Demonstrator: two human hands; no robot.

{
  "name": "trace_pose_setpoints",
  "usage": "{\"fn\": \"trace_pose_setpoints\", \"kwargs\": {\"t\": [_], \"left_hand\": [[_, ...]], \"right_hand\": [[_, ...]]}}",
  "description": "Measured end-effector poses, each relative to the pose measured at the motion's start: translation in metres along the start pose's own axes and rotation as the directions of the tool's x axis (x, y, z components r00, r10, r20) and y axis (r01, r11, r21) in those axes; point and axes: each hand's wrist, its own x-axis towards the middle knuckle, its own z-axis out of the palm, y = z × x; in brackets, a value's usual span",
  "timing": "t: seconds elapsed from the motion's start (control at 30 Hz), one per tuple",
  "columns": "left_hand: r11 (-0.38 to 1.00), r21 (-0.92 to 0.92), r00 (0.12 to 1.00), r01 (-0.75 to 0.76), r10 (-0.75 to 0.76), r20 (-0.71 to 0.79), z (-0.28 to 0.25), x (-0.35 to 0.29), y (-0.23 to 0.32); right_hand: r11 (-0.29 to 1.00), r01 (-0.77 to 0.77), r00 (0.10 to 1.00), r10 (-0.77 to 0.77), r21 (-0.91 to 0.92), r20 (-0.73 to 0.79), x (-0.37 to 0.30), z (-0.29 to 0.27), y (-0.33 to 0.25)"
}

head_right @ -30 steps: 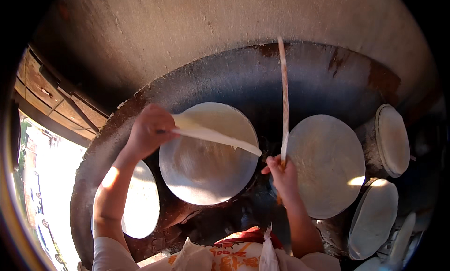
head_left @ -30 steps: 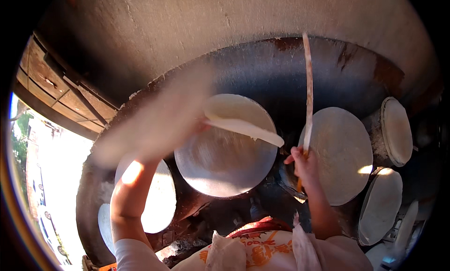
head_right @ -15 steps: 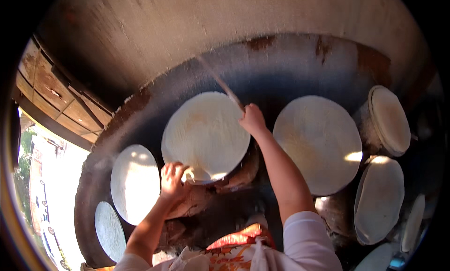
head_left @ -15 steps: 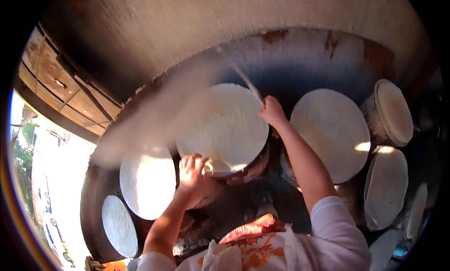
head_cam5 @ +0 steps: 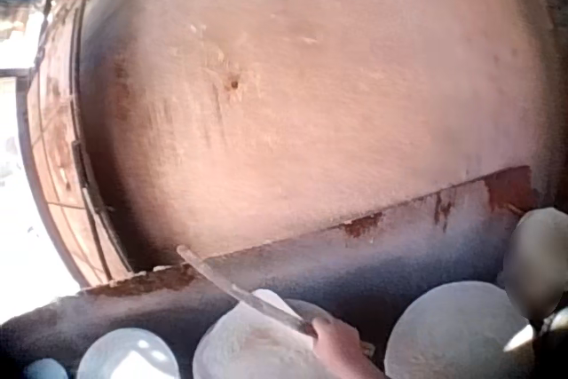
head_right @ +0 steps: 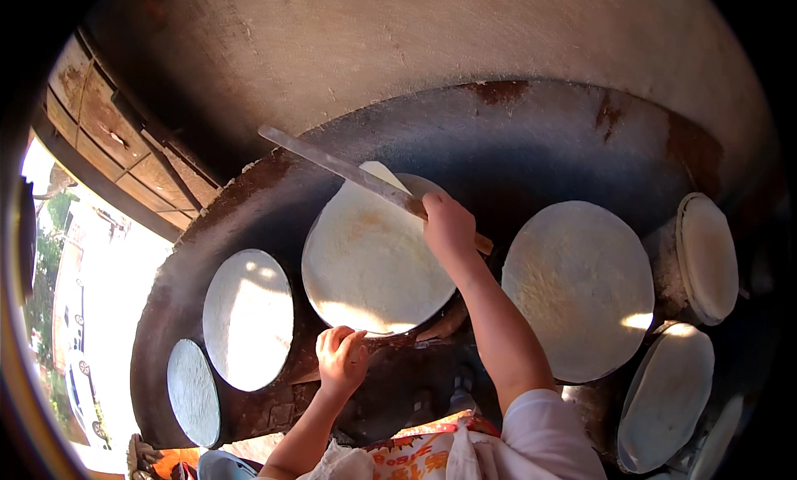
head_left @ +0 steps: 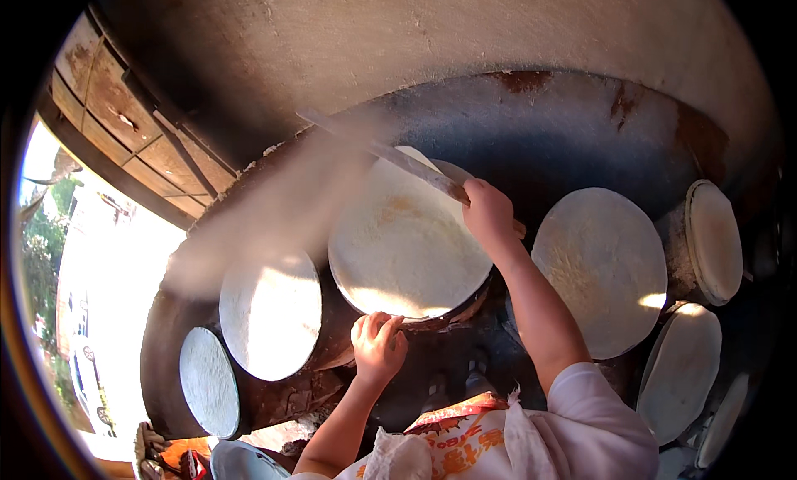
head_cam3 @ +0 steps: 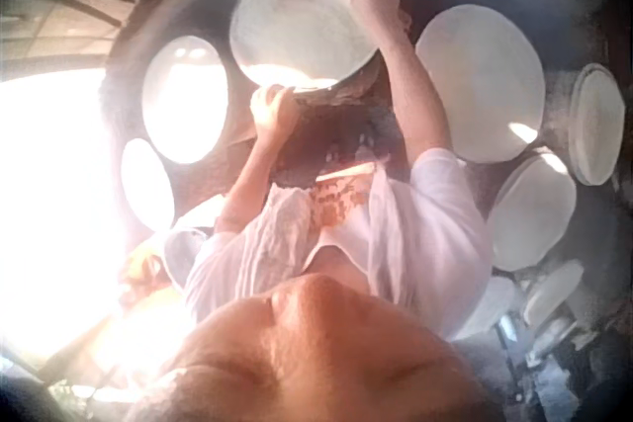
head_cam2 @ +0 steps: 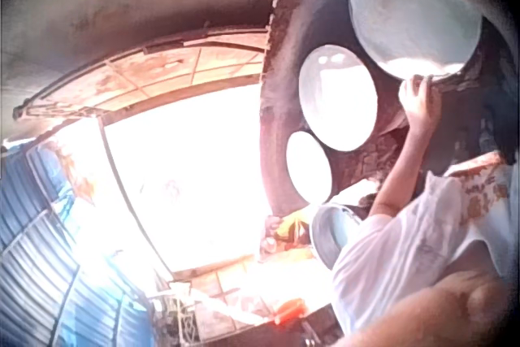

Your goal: The person spreads batter onto multiple heated circular surfaces using a ladle and a stick to form thin flatbreads, then removes and stacks the finished items.

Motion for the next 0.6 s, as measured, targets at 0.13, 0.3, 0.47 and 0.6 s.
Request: {"fn": "trace_pose_setpoints", "kwargs": {"t": [0.13, 0.3, 0.47, 0.6], "left_hand": [[0.999, -0.036, 1.0, 0.012, -0.012, 0.007, 0.006, 0.009, 0.01], [0.959, 0.048, 0.955, -0.281, 0.274, 0.11, 0.03, 0.024, 0.026], [0.763, -0.226, 0.773, -0.606, 0.631, 0.059, 0.067, 0.021, 0.075], [0.461, -0.453, 0.581, -0.763, 0.796, -0.17, 0.081, 0.032, 0.231]], "right_hand": [[0.999, -0.029, 0.99, 0.035, 0.043, -0.134, -0.005, -0.031, -0.018], [0.971, -0.213, 0.939, 0.233, 0.107, -0.252, -0.024, -0.08, -0.05], [0.868, -0.332, 0.67, 0.493, 0.371, -0.554, -0.119, -0.188, 0.008], [0.665, -0.614, 0.337, 0.709, 0.426, -0.62, -0.265, -0.331, 0.087]]}}
